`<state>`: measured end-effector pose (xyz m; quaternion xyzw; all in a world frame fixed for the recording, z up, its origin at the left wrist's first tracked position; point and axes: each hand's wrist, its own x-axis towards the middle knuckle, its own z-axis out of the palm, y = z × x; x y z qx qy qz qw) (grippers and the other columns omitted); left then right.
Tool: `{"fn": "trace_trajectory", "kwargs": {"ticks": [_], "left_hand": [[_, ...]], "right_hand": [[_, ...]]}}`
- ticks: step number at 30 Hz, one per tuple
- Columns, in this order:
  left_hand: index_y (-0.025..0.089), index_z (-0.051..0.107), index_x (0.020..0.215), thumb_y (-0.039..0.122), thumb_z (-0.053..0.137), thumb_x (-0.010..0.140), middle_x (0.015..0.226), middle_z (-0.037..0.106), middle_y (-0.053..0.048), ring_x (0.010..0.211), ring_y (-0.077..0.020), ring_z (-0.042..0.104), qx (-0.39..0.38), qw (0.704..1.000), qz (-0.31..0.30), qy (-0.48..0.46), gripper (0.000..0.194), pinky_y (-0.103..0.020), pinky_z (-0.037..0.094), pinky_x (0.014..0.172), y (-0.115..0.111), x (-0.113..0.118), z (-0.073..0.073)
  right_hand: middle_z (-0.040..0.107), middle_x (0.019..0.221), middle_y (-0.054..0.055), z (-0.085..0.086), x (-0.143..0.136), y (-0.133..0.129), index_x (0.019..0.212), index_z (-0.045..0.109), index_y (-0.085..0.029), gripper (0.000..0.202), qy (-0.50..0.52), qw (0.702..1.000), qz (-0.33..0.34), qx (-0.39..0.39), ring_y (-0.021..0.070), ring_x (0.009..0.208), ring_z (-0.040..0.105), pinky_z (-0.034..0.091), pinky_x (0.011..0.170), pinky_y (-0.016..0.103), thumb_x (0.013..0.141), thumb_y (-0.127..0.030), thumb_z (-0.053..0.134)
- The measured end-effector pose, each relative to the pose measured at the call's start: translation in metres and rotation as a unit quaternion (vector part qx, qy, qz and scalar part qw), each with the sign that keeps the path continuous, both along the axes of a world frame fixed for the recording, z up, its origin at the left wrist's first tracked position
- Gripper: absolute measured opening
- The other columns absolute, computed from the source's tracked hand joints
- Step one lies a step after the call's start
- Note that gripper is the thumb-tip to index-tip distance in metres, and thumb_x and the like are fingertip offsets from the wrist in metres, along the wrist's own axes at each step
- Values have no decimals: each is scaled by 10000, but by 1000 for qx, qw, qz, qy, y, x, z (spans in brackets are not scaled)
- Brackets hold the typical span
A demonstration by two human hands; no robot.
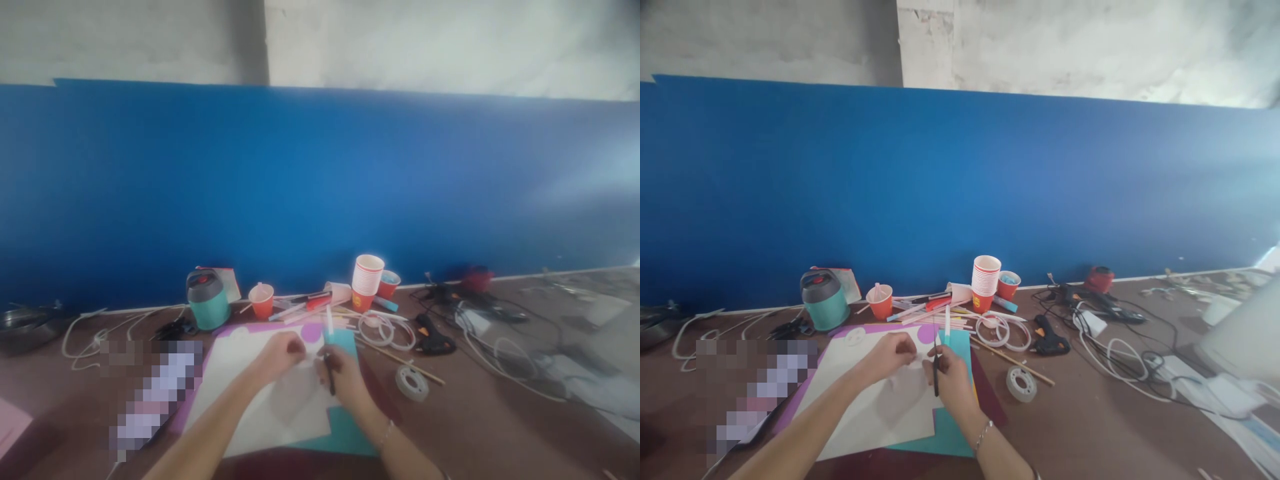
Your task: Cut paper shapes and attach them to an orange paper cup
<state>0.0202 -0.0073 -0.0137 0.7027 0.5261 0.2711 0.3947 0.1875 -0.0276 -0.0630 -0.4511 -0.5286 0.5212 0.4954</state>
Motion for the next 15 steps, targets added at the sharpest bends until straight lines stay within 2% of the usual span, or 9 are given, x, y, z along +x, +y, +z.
{"fn": "trace_trajectory", "kwargs": {"ticks": [3,5,8,11,15], "left_hand": [[183,509,763,338,493,756,786,633,-55,756,-191,640,-20,992,71,-106,156,-311,487,692,-9,13,-4],[186,483,736,380,555,720,752,629,-41,752,-189,650,-55,979,89,-175,207,-301,495,685,-18,22,-8],[175,513,698,375,701,597,642,609,-9,660,-176,638,-151,932,122,-307,293,-280,477,637,-27,28,-12],[149,586,716,386,751,552,624,621,-17,625,-161,618,-183,916,122,-335,332,-270,456,623,-32,27,-13],[137,631,727,347,780,560,655,624,-10,625,-125,591,-224,893,86,-380,306,-247,447,652,-34,25,-12]], "right_hand": [[484,535,-66,9,0,0,798,527,-193,301,33,998,-36,26,90,490,440,338,469,209,627,-368,703],[497,549,-55,17,1,-1,797,522,-195,351,55,998,-43,7,97,489,447,339,458,212,590,-391,728],[497,523,-49,28,4,-3,788,527,-197,358,55,997,-41,-22,112,471,452,346,454,230,569,-392,734],[532,546,-27,34,6,-5,768,543,-201,320,31,998,-46,-14,139,500,484,382,489,263,563,-366,726],[528,533,-28,33,5,-3,747,532,-209,311,22,999,-44,-8,143,499,480,389,492,274,549,-343,731]]}}
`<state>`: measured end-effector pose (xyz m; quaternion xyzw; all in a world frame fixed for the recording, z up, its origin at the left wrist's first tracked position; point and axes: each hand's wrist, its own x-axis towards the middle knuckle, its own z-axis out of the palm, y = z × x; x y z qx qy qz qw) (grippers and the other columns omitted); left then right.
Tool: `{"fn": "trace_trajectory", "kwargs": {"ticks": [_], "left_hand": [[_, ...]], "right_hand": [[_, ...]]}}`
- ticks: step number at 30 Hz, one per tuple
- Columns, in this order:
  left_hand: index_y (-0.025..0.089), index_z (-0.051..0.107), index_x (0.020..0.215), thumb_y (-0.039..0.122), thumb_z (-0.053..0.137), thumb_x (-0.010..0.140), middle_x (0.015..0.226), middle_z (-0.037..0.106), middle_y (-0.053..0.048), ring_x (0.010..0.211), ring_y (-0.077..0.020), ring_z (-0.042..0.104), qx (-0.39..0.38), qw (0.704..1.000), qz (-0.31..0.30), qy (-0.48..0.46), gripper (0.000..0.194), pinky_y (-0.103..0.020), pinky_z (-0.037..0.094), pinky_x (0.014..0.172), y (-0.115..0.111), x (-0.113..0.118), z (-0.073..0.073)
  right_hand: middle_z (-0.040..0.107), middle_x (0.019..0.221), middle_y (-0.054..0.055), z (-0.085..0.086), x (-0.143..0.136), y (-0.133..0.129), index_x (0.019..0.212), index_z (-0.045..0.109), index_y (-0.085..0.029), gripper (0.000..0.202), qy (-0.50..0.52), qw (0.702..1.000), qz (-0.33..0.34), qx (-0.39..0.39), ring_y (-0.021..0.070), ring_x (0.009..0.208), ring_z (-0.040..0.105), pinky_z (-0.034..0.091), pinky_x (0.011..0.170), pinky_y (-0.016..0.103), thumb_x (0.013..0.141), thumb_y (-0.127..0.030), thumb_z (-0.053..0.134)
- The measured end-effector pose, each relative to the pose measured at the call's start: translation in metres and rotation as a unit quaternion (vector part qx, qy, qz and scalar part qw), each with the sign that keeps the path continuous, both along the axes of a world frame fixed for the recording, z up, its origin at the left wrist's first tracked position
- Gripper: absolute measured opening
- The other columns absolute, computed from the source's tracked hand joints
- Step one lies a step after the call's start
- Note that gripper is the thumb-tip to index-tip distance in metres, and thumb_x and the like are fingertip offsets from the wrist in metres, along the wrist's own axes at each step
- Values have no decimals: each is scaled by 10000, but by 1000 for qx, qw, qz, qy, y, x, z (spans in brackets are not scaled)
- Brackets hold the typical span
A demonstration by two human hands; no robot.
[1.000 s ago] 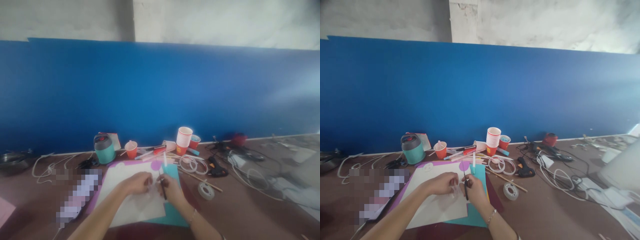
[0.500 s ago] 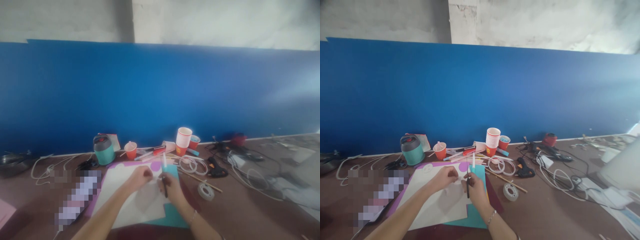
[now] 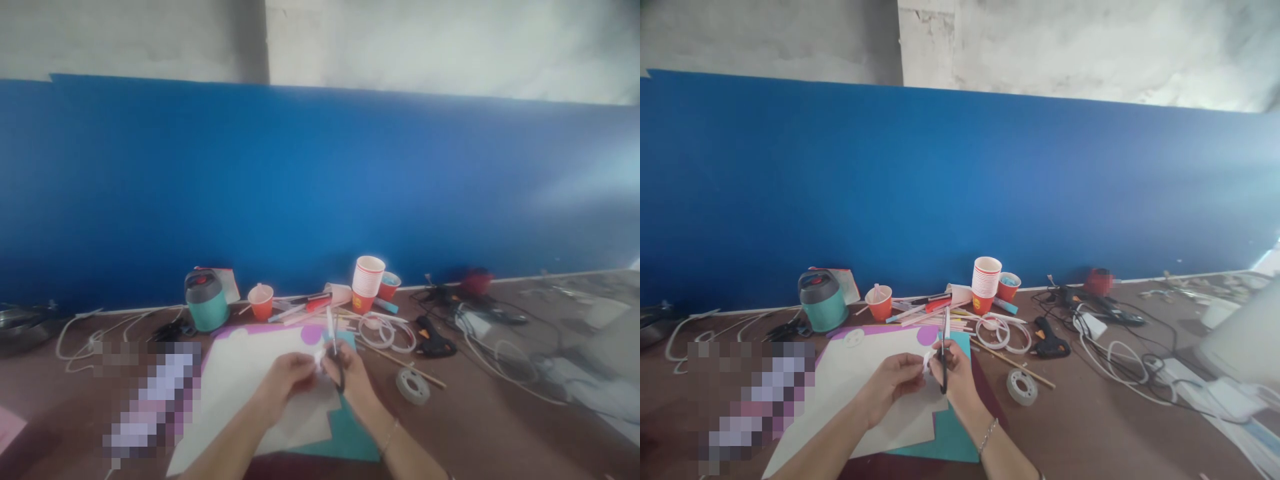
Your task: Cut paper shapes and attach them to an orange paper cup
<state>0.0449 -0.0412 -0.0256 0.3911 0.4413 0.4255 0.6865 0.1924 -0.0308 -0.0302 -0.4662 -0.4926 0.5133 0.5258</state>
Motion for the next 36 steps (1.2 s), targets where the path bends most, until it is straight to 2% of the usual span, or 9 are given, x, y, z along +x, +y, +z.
{"fn": "trace_trajectory", "kwargs": {"ticks": [3,5,7,10,15,18,25,32,36], "left_hand": [[132,627,671,333,801,559,618,604,0,584,-97,562,-27,999,-20,-35,289,-217,433,617,0,-1,-2],[135,608,622,345,808,554,578,597,0,549,-95,553,-37,999,-11,-37,298,-210,420,572,1,-1,-6],[140,612,625,346,800,568,593,620,-11,568,-109,576,-38,998,20,-46,285,-214,426,573,2,-2,-8],[144,657,706,325,786,588,722,676,-40,711,-149,636,-32,991,102,-84,251,-237,466,677,4,-2,-10],[140,669,698,312,793,583,818,700,-73,863,-191,647,-3,969,203,-141,242,-288,469,860,6,0,-5],[142,674,716,317,790,591,835,701,-71,868,-184,647,7,963,230,-143,244,-291,461,889,5,1,-2],[152,624,613,323,785,603,703,669,-31,771,-160,641,21,968,218,-121,235,-244,483,763,0,7,-1],[145,672,698,302,774,619,759,669,-31,851,-169,629,58,948,286,-124,203,-290,459,887,6,-3,2],[143,647,668,310,751,648,729,663,-34,793,-153,625,49,962,243,-118,198,-267,470,832,2,2,0]], "right_hand": [[523,543,-31,-3,-1,1,764,519,-215,335,7,1000,12,-5,148,509,487,398,505,279,554,-367,731],[525,555,-30,-3,-1,1,780,514,-218,361,4,1000,12,-9,152,509,493,400,505,281,563,-410,729],[522,565,-31,-3,-1,0,796,513,-218,383,-6,1000,2,-3,150,508,494,398,498,275,579,-453,723],[515,574,-34,-1,-1,-4,795,517,-211,392,-11,1000,3,13,128,494,481,382,473,248,623,-518,689],[484,469,-52,0,-11,-16,706,492,-195,406,-54,988,141,-46,84,394,419,280,362,192,666,-578,622],[499,468,-54,0,-17,-22,698,484,-193,406,-77,978,177,-73,79,386,430,270,346,176,659,-575,616],[504,471,-58,-1,-18,-22,697,472,-196,388,-61,980,181,-61,72,395,431,298,370,172,662,-557,610],[492,452,-64,-5,-20,-22,680,487,-193,322,-74,979,181,-66,69,385,426,302,370,170,664,-491,609],[493,448,-61,-7,-20,-21,673,488,-189,320,-78,977,188,-58,71,381,429,303,371,174,667,-488,605]]}}
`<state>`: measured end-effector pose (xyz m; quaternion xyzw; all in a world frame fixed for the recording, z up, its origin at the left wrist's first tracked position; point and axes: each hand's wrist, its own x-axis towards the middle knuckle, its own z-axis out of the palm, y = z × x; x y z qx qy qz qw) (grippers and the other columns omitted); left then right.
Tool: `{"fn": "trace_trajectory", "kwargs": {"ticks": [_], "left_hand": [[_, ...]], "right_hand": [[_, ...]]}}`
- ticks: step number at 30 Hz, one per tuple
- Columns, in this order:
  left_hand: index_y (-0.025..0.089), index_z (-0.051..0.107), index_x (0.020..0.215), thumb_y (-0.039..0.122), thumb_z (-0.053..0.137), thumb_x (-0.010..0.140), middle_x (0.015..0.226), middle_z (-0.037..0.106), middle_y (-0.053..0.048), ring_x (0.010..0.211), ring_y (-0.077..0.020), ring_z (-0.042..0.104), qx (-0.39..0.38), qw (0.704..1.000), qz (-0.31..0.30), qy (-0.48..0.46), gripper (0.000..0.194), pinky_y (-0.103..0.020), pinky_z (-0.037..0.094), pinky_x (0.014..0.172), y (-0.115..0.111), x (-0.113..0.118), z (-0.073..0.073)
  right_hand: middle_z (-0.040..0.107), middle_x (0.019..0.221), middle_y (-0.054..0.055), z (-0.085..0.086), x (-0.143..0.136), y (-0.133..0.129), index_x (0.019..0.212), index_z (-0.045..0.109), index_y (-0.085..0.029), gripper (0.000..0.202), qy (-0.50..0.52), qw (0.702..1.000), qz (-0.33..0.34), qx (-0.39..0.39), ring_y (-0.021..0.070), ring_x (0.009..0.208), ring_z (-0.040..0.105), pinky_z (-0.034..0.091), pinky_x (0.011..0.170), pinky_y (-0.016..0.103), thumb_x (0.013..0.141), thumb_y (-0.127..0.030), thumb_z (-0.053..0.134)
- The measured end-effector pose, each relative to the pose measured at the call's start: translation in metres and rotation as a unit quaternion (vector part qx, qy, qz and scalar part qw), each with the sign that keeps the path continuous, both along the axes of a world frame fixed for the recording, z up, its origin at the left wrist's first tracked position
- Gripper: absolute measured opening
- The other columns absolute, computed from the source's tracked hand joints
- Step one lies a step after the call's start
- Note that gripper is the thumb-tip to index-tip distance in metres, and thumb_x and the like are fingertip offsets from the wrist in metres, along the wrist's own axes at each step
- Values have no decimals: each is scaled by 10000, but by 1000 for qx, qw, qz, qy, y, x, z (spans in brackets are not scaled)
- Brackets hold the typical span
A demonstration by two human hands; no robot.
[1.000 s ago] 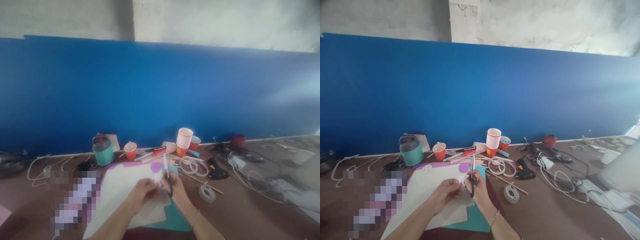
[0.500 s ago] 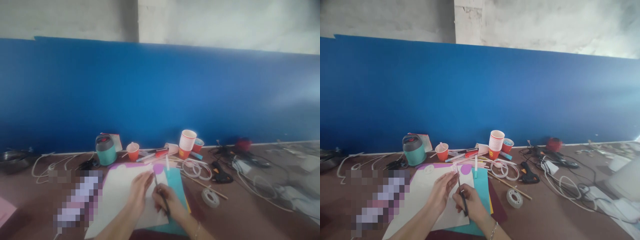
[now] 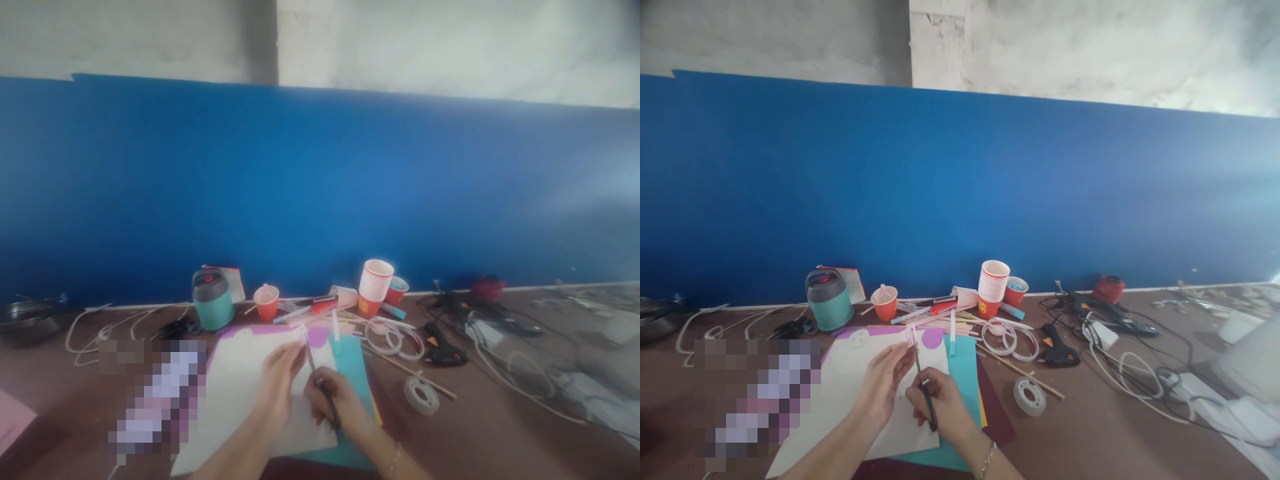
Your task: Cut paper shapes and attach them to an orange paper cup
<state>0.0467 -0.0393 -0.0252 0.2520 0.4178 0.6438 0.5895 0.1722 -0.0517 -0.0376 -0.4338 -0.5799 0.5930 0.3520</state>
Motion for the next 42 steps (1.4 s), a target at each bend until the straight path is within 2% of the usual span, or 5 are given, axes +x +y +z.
{"fn": "trace_trajectory", "kwargs": {"ticks": [6,12,25,31,42], "left_hand": [[146,584,596,338,734,653,628,618,-23,650,-139,604,-12,999,-39,36,251,-217,476,594,-9,11,1],[153,554,606,423,720,638,581,567,-5,413,-136,525,-32,997,-63,24,318,-229,356,319,-12,16,4],[141,594,570,462,744,599,546,586,-16,490,-141,552,-3,997,-34,70,356,-238,402,442,-12,15,5],[142,604,571,419,747,608,575,609,-27,584,-167,591,1,997,-35,63,314,-258,444,536,-11,14,8],[139,631,590,331,756,619,635,631,-27,698,-157,593,-6,998,-46,50,230,-271,446,725,-6,8,5]], "right_hand": [[493,475,-57,8,5,0,714,478,-192,386,18,999,-30,6,78,407,433,284,375,179,679,-558,595],[479,490,-60,9,4,0,675,452,-198,412,11,999,-34,20,74,412,414,307,398,193,648,-571,626],[449,470,-59,2,3,3,653,442,-205,472,21,998,-37,48,87,419,419,323,420,212,666,-659,568],[350,400,-100,4,2,2,627,431,-208,422,64,996,-36,54,63,377,308,270,399,201,685,-593,594],[330,392,-111,7,5,3,642,470,-197,359,75,996,-36,20,53,356,301,229,371,189,662,-514,639]]}}
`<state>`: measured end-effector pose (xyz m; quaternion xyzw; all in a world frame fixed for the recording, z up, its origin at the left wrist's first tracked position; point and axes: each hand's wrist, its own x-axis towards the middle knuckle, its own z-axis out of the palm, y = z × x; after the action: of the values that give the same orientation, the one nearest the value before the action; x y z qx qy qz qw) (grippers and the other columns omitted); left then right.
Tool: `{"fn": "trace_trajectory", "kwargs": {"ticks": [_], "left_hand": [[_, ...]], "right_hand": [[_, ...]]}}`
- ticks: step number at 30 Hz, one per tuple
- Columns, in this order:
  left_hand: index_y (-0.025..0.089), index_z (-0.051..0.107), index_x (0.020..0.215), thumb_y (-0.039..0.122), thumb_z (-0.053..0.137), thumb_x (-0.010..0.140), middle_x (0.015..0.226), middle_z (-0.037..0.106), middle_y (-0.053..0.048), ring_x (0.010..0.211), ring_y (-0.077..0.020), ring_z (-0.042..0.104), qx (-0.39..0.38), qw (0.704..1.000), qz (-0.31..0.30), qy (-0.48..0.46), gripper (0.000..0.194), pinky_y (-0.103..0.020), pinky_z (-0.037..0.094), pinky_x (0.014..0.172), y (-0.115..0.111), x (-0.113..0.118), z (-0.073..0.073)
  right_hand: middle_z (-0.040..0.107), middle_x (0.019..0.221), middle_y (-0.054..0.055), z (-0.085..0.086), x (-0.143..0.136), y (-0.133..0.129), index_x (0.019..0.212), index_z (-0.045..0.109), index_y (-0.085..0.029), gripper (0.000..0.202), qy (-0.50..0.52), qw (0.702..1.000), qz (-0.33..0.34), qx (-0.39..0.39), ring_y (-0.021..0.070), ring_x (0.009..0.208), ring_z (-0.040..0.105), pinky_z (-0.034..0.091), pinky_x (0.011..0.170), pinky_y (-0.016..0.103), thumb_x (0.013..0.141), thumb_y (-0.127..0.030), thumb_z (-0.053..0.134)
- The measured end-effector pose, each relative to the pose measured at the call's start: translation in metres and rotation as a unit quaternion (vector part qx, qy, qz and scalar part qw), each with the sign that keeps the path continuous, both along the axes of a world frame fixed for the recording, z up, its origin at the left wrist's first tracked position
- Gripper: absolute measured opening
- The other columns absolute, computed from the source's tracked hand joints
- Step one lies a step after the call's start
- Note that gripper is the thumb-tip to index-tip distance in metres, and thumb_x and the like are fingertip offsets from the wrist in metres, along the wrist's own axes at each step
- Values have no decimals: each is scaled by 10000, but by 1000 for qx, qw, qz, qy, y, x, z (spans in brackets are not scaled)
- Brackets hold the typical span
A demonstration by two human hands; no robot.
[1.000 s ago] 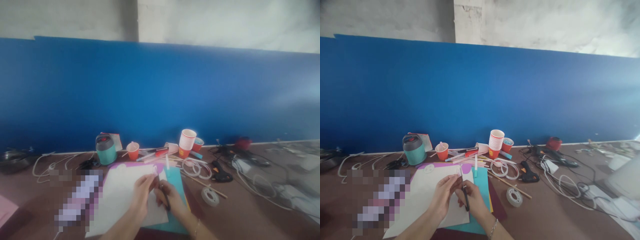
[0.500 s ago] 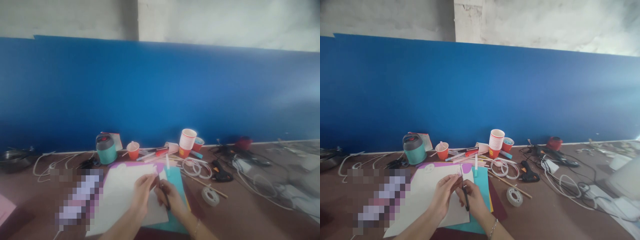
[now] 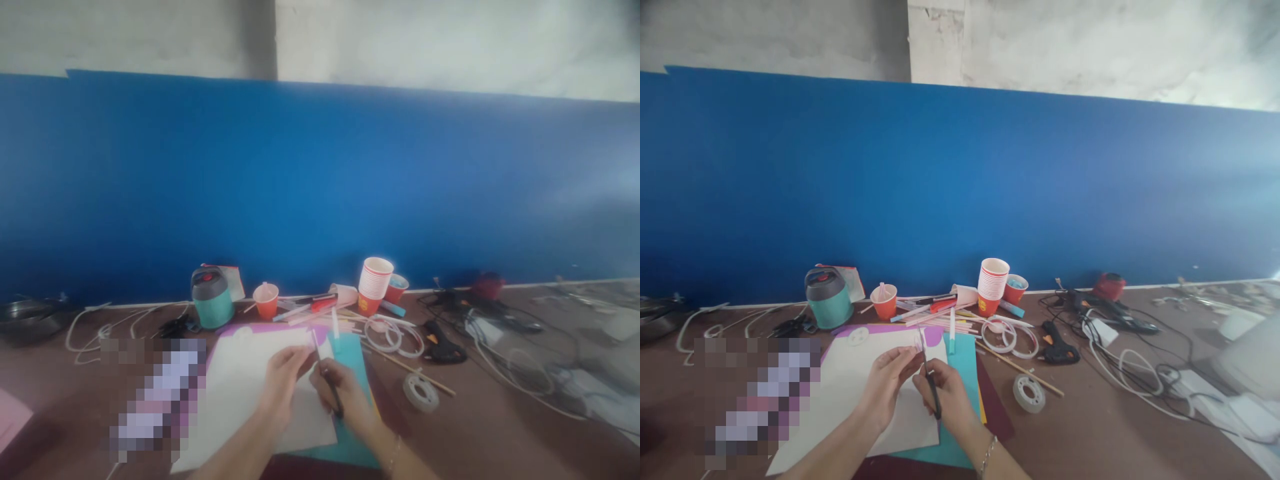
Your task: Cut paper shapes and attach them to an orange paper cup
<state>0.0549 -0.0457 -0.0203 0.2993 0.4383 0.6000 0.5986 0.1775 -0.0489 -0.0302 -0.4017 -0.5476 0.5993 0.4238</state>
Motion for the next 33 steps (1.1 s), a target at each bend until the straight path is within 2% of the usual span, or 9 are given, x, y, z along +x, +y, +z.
{"fn": "trace_trajectory", "kwargs": {"ticks": [10,14,22,33], "left_hand": [[132,649,592,317,769,604,654,652,-49,740,-188,620,4,1000,-16,1,221,-305,456,773,6,-3,0],[131,657,601,315,778,593,664,660,-54,748,-191,625,2,1000,-23,-8,221,-306,456,784,6,-4,1],[136,644,589,320,766,595,639,655,-47,693,-170,609,-7,1000,-15,7,221,-270,451,711,2,-1,6],[132,651,603,332,754,616,653,654,-49,715,-178,609,2,1000,-10,19,225,-294,453,744,2,-1,4]], "right_hand": [[317,361,-117,-4,1,3,633,474,-192,323,-12,1000,-4,-3,47,326,292,216,353,183,687,-475,622],[359,371,-103,-6,1,4,625,468,-193,343,-31,999,-8,-3,50,324,317,223,344,181,673,-492,629],[434,416,-77,-2,1,2,645,478,-192,366,-47,999,1,5,63,362,378,293,367,183,668,-522,633],[370,386,-103,-8,1,5,643,472,-194,382,-23,1000,2,7,53,333,334,251,352,180,669,-541,630]]}}
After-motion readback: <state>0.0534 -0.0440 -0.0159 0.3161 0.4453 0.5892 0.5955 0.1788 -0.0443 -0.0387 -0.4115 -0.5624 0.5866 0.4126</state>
